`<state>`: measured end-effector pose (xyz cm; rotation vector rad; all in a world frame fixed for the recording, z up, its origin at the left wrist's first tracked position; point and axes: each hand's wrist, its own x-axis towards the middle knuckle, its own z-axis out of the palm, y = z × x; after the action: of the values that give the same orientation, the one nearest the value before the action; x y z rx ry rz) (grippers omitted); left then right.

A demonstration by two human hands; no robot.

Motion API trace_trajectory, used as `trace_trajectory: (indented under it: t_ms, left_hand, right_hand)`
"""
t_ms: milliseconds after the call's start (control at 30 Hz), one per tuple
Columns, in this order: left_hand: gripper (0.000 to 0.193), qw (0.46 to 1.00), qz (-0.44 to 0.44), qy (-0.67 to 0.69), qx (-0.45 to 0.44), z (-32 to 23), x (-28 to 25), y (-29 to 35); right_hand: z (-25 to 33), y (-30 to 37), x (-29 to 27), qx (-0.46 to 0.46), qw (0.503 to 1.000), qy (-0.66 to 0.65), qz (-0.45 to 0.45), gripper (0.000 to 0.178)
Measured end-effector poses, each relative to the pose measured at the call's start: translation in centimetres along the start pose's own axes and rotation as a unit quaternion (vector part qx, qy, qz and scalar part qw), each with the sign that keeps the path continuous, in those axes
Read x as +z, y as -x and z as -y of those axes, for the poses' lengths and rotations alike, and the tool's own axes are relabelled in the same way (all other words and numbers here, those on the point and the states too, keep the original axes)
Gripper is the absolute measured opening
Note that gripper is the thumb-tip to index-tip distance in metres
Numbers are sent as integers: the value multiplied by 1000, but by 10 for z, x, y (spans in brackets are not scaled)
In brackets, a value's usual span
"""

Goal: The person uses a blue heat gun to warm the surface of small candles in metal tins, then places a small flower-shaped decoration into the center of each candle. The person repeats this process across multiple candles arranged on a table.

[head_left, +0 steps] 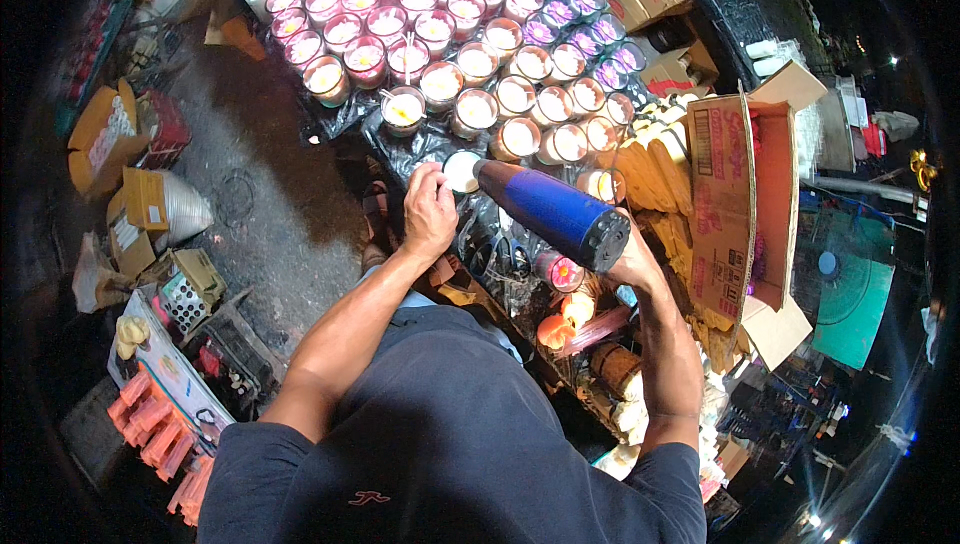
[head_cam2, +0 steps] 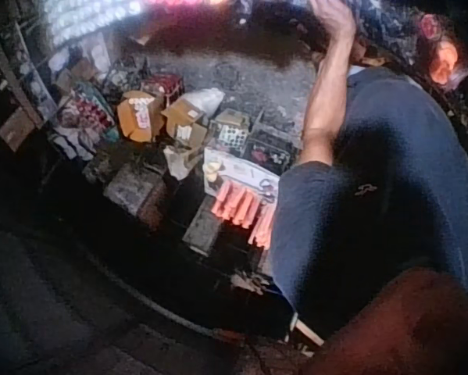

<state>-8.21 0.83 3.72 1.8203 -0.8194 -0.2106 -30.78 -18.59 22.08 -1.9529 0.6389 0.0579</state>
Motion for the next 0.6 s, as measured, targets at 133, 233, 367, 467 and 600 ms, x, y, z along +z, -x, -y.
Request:
trace_trajectory:
  t_ms: [133,233,367,467,600]
  left_hand:
    - [12,1000,-17,7,1,-4,1,1]
    - [12,999,-31,-7,-18,-7,2,2]
    - [11,991,-6,-59,-123,-20,4,0]
    - [11,988,-27,-75,-135,-23,7,0]
    - [10,981,-32,-37,-188,-26,10,1]
  right_hand:
    - [-3,-3,-1,-18,1000,15,-3,37]
    - [2,-4,-1,-24,999,45,3,36]
    - [3,-2,-1,18,997,70,12,31]
    - [-4,-4,3,-3,998,70,7,29]
    - [3,-4,8,6,997,73,7,31]
